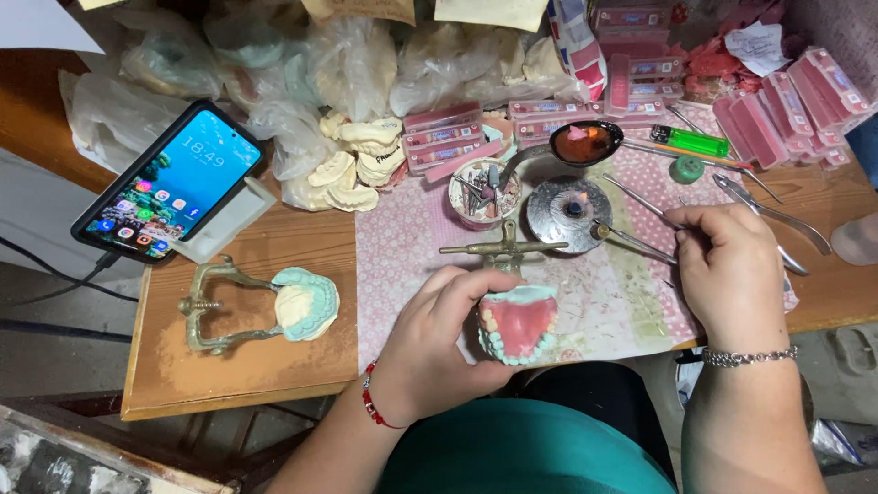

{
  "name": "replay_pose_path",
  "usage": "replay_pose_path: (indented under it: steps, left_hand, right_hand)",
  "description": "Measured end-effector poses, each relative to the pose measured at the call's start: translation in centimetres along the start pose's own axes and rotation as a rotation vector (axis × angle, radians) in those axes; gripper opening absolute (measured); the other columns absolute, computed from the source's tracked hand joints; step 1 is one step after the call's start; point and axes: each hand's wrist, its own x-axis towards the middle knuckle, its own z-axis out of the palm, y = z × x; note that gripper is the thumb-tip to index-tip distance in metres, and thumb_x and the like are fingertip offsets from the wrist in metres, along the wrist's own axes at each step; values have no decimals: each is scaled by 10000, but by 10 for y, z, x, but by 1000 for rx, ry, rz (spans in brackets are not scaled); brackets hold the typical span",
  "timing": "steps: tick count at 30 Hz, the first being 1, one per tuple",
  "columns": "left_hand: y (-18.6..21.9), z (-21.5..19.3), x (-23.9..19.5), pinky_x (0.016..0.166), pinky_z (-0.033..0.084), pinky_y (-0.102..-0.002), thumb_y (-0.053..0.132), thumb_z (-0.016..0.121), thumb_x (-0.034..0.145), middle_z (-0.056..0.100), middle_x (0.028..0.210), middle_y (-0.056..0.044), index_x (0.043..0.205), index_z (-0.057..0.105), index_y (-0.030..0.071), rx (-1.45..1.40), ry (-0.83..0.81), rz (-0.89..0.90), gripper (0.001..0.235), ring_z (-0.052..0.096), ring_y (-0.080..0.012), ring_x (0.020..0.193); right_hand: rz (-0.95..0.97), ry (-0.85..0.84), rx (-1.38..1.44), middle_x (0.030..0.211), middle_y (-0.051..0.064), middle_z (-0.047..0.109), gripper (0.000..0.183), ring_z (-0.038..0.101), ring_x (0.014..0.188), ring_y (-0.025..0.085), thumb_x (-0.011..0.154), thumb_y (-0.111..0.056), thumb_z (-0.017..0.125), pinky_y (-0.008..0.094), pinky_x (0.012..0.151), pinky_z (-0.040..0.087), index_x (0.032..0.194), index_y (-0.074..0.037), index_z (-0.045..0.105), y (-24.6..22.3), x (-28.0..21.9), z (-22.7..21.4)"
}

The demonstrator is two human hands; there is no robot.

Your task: Shaping and applying material to a dental prosthesis model using a sculpting tool

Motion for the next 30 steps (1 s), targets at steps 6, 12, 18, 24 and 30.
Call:
replay_pose_path:
  steps: [6, 12, 18, 24, 30]
  left_hand:
    - [0, -3, -3, 997, 499, -313, 143, 780, 656, 668, 1291, -76, 1358, 564, 110, -125, 2, -40, 735, 657, -255, 1169]
    - [7, -7, -3, 1055, 513, -313, 60, 781, 728, 705, 1293, -13, 1308, 584, 129, -207, 34, -24, 616, 674, -209, 1202]
    - [4, -3, -5, 1045, 516, -347, 196, 883, 852, 729, 1288, -53, 1258, 519, 108, -203, 136, 93, 553, 689, -224, 1186]
    - [-1, 0, -9, 1019, 609, -331, 92, 865, 825, 659, 1339, -156, 1308, 481, 89, -526, 98, 24, 618, 681, -254, 1261]
    - [11, -4, -4, 935, 611, -286, 60, 865, 805, 685, 1307, -114, 1263, 511, 100, -484, 131, -40, 580, 695, -214, 1238]
  right_hand:
    - [13, 6, -9, 1081, 104, 724, 297, 662, 1040, 304, 951, 69, 676, 418, 991, 498, 1151, -102, 814, -6, -1, -2]
    - [-30, 31, 5, 1102, 98, 757, 188, 676, 1034, 305, 1002, 33, 709, 430, 995, 479, 1117, -85, 799, -7, -3, -3]
    - [18, 6, 106, 1059, 50, 737, 106, 642, 960, 211, 1034, -139, 826, 357, 918, 486, 1108, -94, 763, -25, -13, -17]
    - [-22, -66, 34, 954, 57, 695, 114, 624, 915, 250, 981, -163, 812, 368, 877, 469, 979, -102, 716, -20, -23, -23]
    - [-167, -76, 19, 982, 22, 749, 167, 650, 937, 266, 967, 53, 678, 390, 929, 498, 945, -101, 739, -15, -21, -27]
